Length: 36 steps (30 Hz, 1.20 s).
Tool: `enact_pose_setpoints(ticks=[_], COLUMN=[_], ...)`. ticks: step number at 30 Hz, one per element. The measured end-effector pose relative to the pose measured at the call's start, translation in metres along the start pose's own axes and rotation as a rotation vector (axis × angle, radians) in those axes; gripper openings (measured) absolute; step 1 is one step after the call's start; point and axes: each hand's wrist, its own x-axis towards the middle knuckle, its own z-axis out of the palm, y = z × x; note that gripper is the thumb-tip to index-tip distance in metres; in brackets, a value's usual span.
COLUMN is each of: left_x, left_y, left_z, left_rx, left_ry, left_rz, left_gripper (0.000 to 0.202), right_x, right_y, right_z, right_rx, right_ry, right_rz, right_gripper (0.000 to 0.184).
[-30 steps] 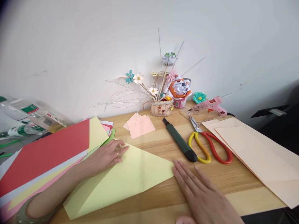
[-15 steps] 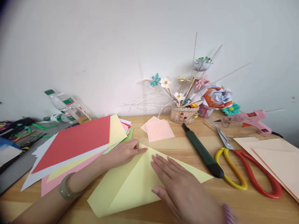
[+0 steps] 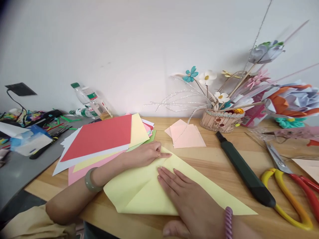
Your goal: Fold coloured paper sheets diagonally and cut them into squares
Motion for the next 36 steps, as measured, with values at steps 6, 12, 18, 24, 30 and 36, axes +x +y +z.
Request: enact_pose_setpoints(ticks=[6, 12, 18, 24, 30, 36], left_x=[0.000, 0.002, -0.003, -0.011, -0.010, -0.010], left_y=[-0.002, 0.005, 0.009, 0.006, 0.005, 0.004], left_z=[-0.005, -0.014, -0.007, 0.003, 0.003, 0.005], left_rx=[0.200, 0.372, 0.281, 0.132, 0.067, 0.076], left_ry=[-0.031, -0.002, -0.103, -0.150, -0.191, -0.182], left_rz=[0.057, 0.178, 0.191, 0.150, 0.102, 0.113], left_gripper=[0.035, 0.033, 0.041, 0.051, 0.051, 0.051], right_x=[0.005, 0.002, 0.005, 0.013, 0.017, 0.030], right_y=[-0.004, 0.004, -0.008, -0.024, -0.034, -0.047], right_z=[-0.002, -0.008, -0.015, -0.012, -0.013, 0.013], right_rx=[-0.026, 0.045, 0.059, 0.007, -0.105, -0.443], right_ry=[-0.085, -0.150, -0.177, -0.176, -0.149, 0.102], right_rz=[-0.017, -0.032, 0.041, 0.019, -0.101, -0.329], right_gripper=[0.093, 0.094, 0.090, 0.089, 0.083, 0.055])
